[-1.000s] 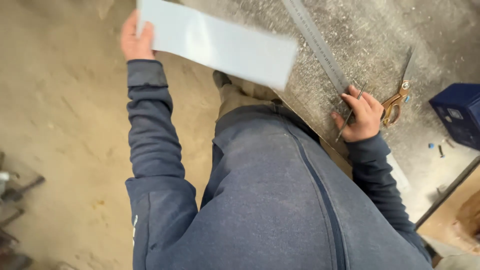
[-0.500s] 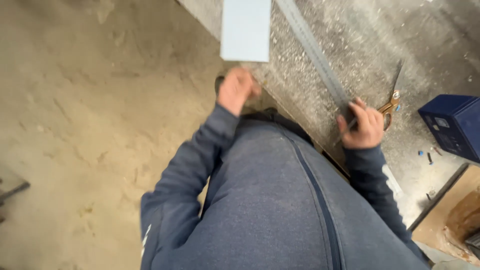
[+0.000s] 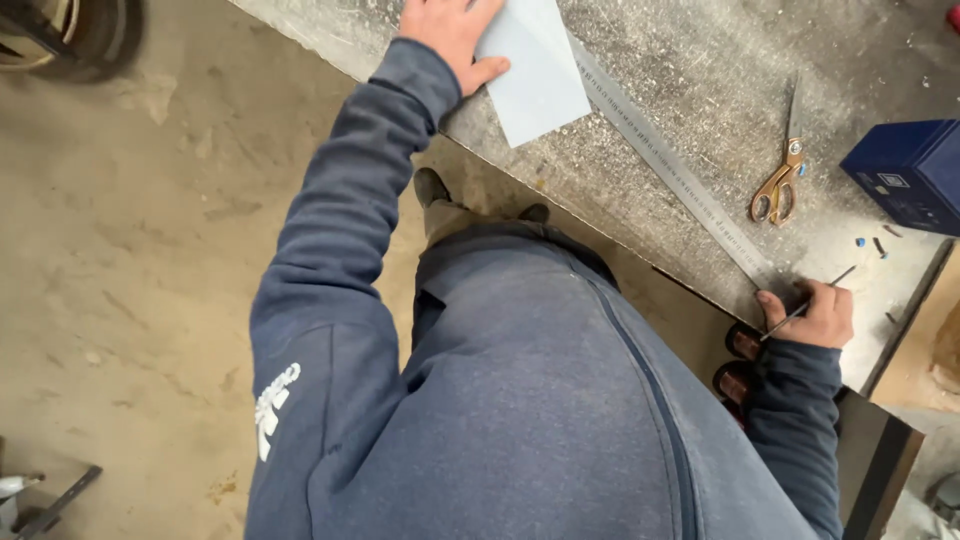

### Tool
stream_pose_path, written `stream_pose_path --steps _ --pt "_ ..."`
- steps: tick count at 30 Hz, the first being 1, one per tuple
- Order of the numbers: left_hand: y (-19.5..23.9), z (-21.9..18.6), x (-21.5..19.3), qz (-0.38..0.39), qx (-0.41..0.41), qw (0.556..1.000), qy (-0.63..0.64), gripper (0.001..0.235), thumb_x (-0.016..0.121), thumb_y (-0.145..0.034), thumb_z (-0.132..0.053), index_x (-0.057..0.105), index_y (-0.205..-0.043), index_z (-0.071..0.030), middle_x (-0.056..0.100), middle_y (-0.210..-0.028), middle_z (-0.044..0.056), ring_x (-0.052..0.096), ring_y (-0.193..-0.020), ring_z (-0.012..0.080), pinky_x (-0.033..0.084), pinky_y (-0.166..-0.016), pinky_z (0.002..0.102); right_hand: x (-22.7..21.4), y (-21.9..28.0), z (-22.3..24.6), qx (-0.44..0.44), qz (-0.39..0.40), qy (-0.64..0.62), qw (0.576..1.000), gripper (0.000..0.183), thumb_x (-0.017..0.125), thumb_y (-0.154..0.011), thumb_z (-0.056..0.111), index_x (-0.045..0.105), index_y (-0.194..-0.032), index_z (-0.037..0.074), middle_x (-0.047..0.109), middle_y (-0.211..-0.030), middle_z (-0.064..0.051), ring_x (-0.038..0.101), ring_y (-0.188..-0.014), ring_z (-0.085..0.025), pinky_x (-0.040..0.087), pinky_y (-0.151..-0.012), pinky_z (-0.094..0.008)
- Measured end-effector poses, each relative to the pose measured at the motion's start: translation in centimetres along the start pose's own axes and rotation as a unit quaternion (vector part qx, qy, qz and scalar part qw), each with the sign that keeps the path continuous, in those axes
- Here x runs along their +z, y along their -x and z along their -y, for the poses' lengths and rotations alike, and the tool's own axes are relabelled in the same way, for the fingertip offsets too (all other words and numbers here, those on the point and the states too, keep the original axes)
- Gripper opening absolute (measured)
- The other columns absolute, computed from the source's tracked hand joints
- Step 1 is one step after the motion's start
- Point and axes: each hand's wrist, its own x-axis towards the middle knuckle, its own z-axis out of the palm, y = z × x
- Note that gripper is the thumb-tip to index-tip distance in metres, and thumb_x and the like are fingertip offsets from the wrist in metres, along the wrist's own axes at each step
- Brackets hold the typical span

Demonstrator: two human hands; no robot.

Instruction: The recorder is measuring, marking, and cutting white plastic insulation sheets on a workbench.

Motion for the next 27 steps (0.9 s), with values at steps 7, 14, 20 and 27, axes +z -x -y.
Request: stream_pose_path --steps 7,14,20,27 --pt "8.4 0.8 -3.4 -0.09 -0.036 0.995 -0.034 0.079 0.084 -0.089 -0.062 0.06 -0.141 -0.008 0.053 -0.14 0.019 0.045 -0.125 0.0405 0.03 -0.113 0.055 1.1 2.3 0.2 0.06 0.071 -0.044 0.995 0.037 0.086 -0.099 0.034 0.065 -0.09 0.005 0.063 -0.087 -0.011 0.062 -0.073 -0.026 0.051 -0.071 -0.036" --pt "6.0 0.6 -0.8 -0.124 -0.083 0.988 -0.048 0.082 0.08 -0.084 -0.066 0.057 -0.138 -0.009 0.051 -0.138 0.018 0.042 -0.134 0.0388 0.023 -0.116 0.06 0.5 0.1 1.8 0.134 0.092 -0.149 0.975 0.037 0.077 -0.105 0.03 0.07 -0.084 0.0 0.06 -0.065 -0.013 0.058 -0.061 -0.021 0.048 -0.065 -0.032" --pt "5.2 1.2 2.9 -0.147 -0.093 0.985 0.0 0.087 0.08 -0.089 -0.073 0.054 -0.134 -0.003 0.051 -0.139 0.017 0.042 -0.136 0.0364 0.02 -0.121 0.061 -0.3 -0.5 3.1 0.1 0.083 -0.08 0.988 0.033 0.083 -0.103 0.03 0.071 -0.086 0.004 0.064 -0.075 -0.012 0.062 -0.067 -0.022 0.051 -0.07 -0.035" --pt "5.3 -0.5 0.9 -0.143 -0.074 0.987 -0.024 0.082 0.08 -0.09 -0.068 0.056 -0.138 -0.007 0.05 -0.144 0.016 0.042 -0.136 0.0366 0.022 -0.119 0.057 1.9 -7.2 8.2 -0.084 0.007 -0.108 0.991 0.018 0.083 -0.103 0.016 0.071 -0.105 0.004 0.074 -0.108 -0.014 0.07 -0.099 -0.028 0.056 -0.093 -0.036"
